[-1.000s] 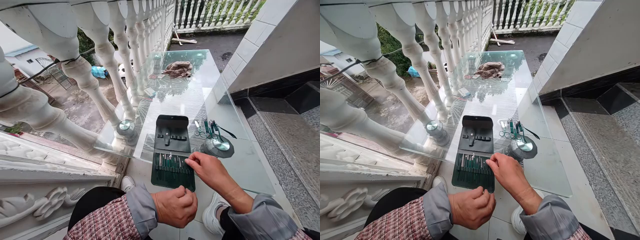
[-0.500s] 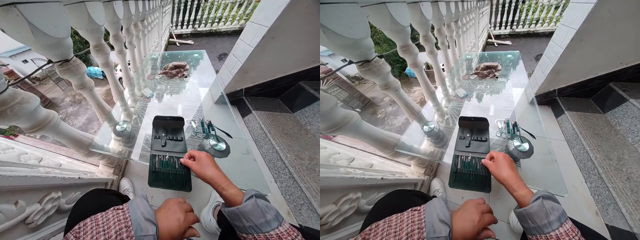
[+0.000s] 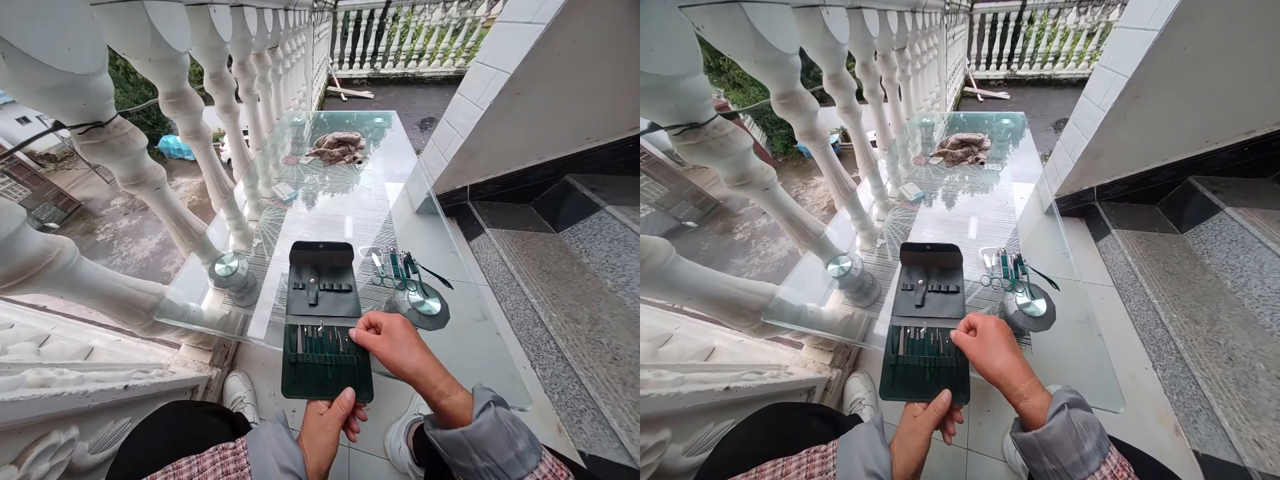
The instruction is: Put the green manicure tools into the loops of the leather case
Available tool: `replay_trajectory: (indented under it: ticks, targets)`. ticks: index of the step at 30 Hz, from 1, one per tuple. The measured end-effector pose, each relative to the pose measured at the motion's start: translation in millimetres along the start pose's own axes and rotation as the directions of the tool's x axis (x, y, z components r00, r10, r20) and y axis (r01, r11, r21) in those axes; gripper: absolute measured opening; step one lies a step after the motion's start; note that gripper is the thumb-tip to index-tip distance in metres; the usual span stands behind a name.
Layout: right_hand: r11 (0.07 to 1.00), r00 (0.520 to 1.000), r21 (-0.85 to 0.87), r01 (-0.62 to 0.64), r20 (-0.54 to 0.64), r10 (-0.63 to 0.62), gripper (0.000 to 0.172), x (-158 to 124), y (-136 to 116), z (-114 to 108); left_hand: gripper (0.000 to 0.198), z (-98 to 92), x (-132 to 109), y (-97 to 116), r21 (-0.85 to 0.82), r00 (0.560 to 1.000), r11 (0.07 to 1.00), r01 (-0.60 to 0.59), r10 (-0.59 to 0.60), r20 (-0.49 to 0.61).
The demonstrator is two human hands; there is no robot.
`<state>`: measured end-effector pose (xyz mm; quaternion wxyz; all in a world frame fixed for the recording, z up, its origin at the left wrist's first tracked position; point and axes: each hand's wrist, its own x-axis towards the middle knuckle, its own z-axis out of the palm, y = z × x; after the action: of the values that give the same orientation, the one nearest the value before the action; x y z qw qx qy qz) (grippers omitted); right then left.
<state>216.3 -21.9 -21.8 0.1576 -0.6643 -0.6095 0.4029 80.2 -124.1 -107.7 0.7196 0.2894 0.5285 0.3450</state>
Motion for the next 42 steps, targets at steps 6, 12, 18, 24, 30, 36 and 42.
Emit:
replay_trajectory:
  ticks: [6,12,18,24,30,36,42]
  targets:
    - [0.990,0.994,0.140,0.033,0.102,-0.047,0.020,7,0,-6,0.056,-1.4,7,-12,0.058,0.996,0.996,-0.072,0.075,-0.052]
    - [0.987,0.993,0.159,0.021,0.107,-0.039,0.023,6,3,-6,0.049,-1.1,8,-14,0.057,0.996,0.994,-0.088,0.090,-0.027]
    - [0.990,0.998,0.126,0.066,0.007,-0.068,0.024,10,5,-1,0.049,0.2,4,-3,0.065,0.997,0.996,-0.068,0.069,-0.014]
    - [0.940,0.994,0.341,0.020,-0.109,0.018,0.030,25,6,-16,0.047,-1.4,-2,3,0.055,0.998,0.996,-0.066,0.067,-0.007]
    - [0.860,0.966,0.502,-0.086,-0.168,0.195,0.033,19,30,-50,0.043,-4.0,-3,5,0.068,0.998,0.995,-0.069,0.069,0.011]
    - [0.972,0.970,0.218,-0.090,-0.201,0.135,0.035,6,66,-58,0.043,-1.5,-2,7,0.120,0.996,0.989,-0.091,0.088,0.029]
    - [0.981,0.949,-0.066,-0.182,-0.274,0.157,0.033,5,73,-64,0.043,2.0,0,5,0.112,0.994,0.988,-0.106,0.102,0.040]
